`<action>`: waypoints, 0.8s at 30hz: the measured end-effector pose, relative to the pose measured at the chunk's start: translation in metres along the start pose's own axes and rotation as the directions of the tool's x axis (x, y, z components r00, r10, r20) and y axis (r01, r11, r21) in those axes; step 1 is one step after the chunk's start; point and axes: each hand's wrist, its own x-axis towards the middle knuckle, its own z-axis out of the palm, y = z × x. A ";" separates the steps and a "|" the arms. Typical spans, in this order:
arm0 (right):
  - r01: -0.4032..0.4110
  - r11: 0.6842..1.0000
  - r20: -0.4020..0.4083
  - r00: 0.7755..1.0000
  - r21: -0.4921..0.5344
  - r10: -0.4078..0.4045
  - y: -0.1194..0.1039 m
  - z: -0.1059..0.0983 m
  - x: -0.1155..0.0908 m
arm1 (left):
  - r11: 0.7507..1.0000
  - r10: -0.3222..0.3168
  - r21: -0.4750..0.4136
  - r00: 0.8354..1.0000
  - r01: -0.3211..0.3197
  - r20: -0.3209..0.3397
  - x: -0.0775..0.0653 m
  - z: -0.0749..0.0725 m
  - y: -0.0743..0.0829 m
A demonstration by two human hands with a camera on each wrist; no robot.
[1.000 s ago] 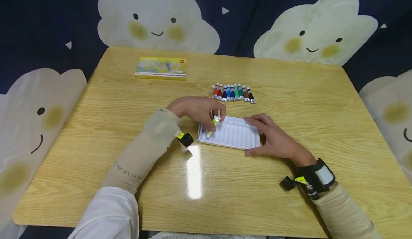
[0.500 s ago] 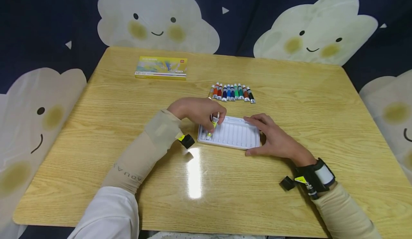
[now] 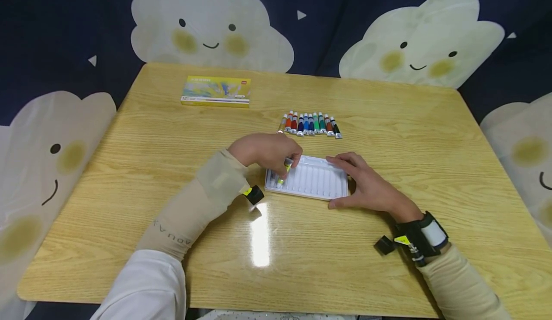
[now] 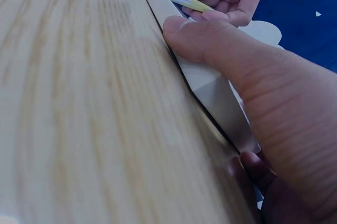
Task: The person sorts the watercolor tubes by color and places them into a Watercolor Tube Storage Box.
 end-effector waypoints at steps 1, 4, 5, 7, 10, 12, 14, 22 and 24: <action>0.001 1.000 -0.001 1.000 -0.002 -0.001 0.000 0.000 0.000 | 1.000 -0.004 0.007 1.000 0.004 0.003 0.000 0.000 0.001; 0.006 1.000 -0.004 1.000 -0.005 -0.006 0.001 0.000 -0.001 | 1.000 -0.016 0.027 1.000 0.016 0.020 0.000 0.000 0.005; 0.006 1.000 -0.006 1.000 -0.004 -0.006 0.001 0.000 -0.001 | 0.999 -0.018 0.035 0.999 0.017 0.028 -0.001 0.001 0.006; 0.006 1.000 -0.007 1.000 -0.003 -0.006 0.001 0.000 -0.002 | 0.999 -0.018 0.049 0.999 0.016 0.043 -0.001 0.001 0.008; 0.002 1.000 -0.007 1.000 0.002 -0.002 0.001 -0.001 -0.002 | 0.998 -0.012 0.068 0.998 0.008 0.057 -0.001 0.002 0.009; 0.003 1.000 -0.007 1.000 0.000 -0.003 0.001 -0.001 -0.002 | 0.997 -0.008 0.081 0.998 0.003 0.066 -0.002 0.002 0.010; 0.004 1.000 -0.009 1.000 -0.005 -0.004 0.001 -0.001 -0.001 | 0.996 -0.005 0.094 0.997 -0.002 0.076 -0.003 0.002 0.009; -0.005 1.000 -0.007 1.000 -0.011 0.005 0.002 -0.001 -0.001 | 0.996 0.018 0.086 0.997 -0.025 0.079 -0.006 0.003 0.007; -0.008 1.000 -0.008 1.000 -0.006 0.008 0.002 0.000 -0.002 | 0.995 0.031 0.092 0.997 -0.037 0.066 -0.008 0.004 0.008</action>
